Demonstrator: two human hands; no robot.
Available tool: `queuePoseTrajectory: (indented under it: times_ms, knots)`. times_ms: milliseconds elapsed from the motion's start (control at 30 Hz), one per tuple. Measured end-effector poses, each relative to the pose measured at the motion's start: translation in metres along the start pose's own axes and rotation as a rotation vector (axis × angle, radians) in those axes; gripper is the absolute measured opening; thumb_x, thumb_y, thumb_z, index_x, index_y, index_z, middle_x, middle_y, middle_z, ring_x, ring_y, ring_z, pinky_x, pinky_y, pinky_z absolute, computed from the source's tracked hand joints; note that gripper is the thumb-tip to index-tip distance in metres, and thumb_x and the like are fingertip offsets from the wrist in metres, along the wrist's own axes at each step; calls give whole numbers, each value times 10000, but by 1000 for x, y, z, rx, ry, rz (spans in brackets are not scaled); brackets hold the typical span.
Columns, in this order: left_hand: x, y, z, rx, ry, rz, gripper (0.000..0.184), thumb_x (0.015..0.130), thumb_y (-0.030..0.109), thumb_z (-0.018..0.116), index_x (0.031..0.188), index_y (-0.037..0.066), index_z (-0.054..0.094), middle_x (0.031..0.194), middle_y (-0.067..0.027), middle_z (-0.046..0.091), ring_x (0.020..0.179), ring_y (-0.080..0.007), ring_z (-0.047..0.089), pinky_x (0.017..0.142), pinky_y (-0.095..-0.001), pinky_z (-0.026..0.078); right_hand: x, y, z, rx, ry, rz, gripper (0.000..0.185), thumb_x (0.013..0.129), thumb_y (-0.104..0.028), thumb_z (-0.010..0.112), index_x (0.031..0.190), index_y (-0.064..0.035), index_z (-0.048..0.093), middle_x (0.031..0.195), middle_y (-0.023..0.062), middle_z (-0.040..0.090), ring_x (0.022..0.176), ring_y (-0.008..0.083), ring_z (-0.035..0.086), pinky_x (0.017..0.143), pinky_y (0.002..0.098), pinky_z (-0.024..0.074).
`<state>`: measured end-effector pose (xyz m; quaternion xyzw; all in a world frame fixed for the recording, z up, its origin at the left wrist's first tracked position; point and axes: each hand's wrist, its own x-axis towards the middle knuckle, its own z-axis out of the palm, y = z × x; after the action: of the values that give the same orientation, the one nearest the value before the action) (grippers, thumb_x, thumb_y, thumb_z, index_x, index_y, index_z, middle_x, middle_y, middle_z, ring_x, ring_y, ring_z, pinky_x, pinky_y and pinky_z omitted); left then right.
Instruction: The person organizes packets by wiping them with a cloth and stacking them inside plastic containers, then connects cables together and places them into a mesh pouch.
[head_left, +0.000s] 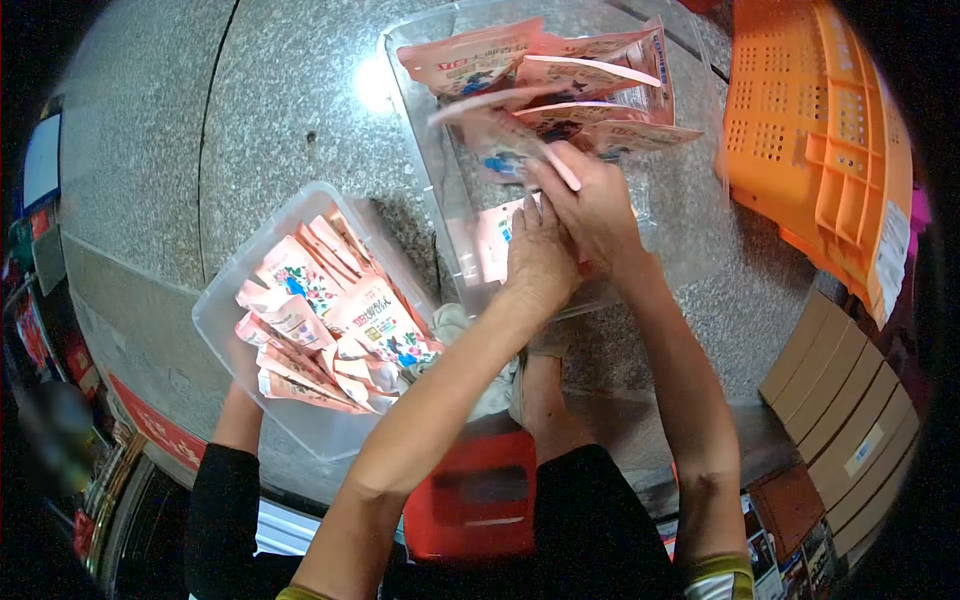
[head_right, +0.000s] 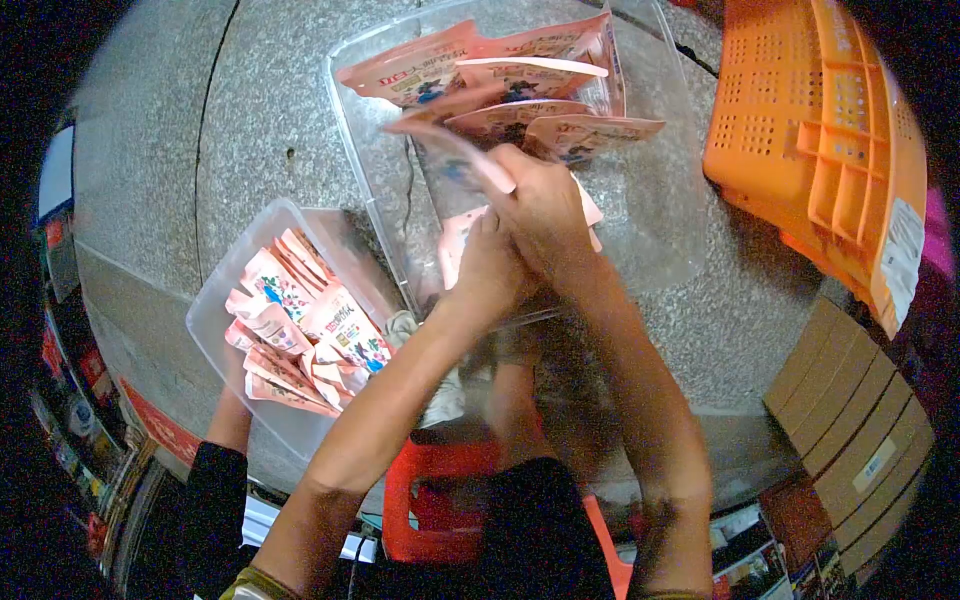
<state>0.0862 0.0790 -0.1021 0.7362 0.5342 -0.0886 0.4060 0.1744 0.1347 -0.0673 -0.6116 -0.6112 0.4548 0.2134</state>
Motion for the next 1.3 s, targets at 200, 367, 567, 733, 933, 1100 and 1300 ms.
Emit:
queuePoseTrajectory:
  times_ms: [200, 367, 567, 733, 933, 1100, 1300]
  knots:
    - [-5, -10, 32, -788, 206, 140, 607, 779, 388, 669, 1265, 56, 522, 1289, -135, 536, 1223, -340, 439, 1049, -447, 304, -12, 17, 10, 275, -49, 367, 290, 839, -219, 635, 917, 60, 634, 772, 178, 678, 698, 253, 668, 658, 357, 509]
    - [-8, -9, 44, -963, 288, 45, 489, 742, 238, 712, 1175, 69, 562, 1135, -137, 605, 1108, -324, 525, 967, -449, 398, -8, -25, -15, 709, -289, 765, 274, 829, -189, 651, 965, 47, 629, 859, 97, 693, 730, 187, 661, 672, 298, 523]
    - [-17, -3, 8, -1071, 41, -13, 478, 755, 245, 690, 1177, 62, 560, 1143, -115, 615, 1185, -345, 472, 1027, -460, 358, -27, 36, -18, 1029, -261, 927, 253, 878, -185, 655, 1030, 14, 616, 886, 92, 679, 693, 136, 609, 632, 268, 498]
    - [-3, -17, 18, -509, 46, 212, 662, 804, 298, 666, 1353, 30, 411, 1260, -186, 539, 1280, -368, 386, 1106, -466, 262, -51, -21, -49, 627, -260, 379, 302, 873, -132, 651, 1128, 17, 587, 961, 120, 680, 876, 171, 655, 806, 287, 506]
    - [-4, -11, 11, -195, 88, 111, 835, 811, 349, 672, 1418, -65, 274, 1395, -294, 367, 1351, -425, 296, 1144, -475, 193, -43, -62, -49, -144, -148, 142, 433, 728, -28, 658, 1153, -25, 574, 1150, 166, 605, 1007, 236, 596, 891, 331, 448]
    - [-3, -13, 16, -317, 46, -25, 886, 790, 379, 689, 1409, -97, 271, 1426, -290, 321, 1336, -406, 311, 1135, -470, 214, 8, -2, 14, -506, 114, -357, 395, 715, -62, 623, 1107, -58, 573, 1071, 150, 585, 1032, 328, 524, 910, 434, 402]
    - [-13, -19, -4, -136, 27, 106, 774, 798, 385, 686, 1364, -55, 394, 1369, -284, 371, 1251, -382, 391, 1085, -470, 287, 16, -3, 19, -854, 40, -307, 140, 796, -178, 566, 864, -146, 683, 895, 58, 622, 941, 227, 581, 825, 407, 384]
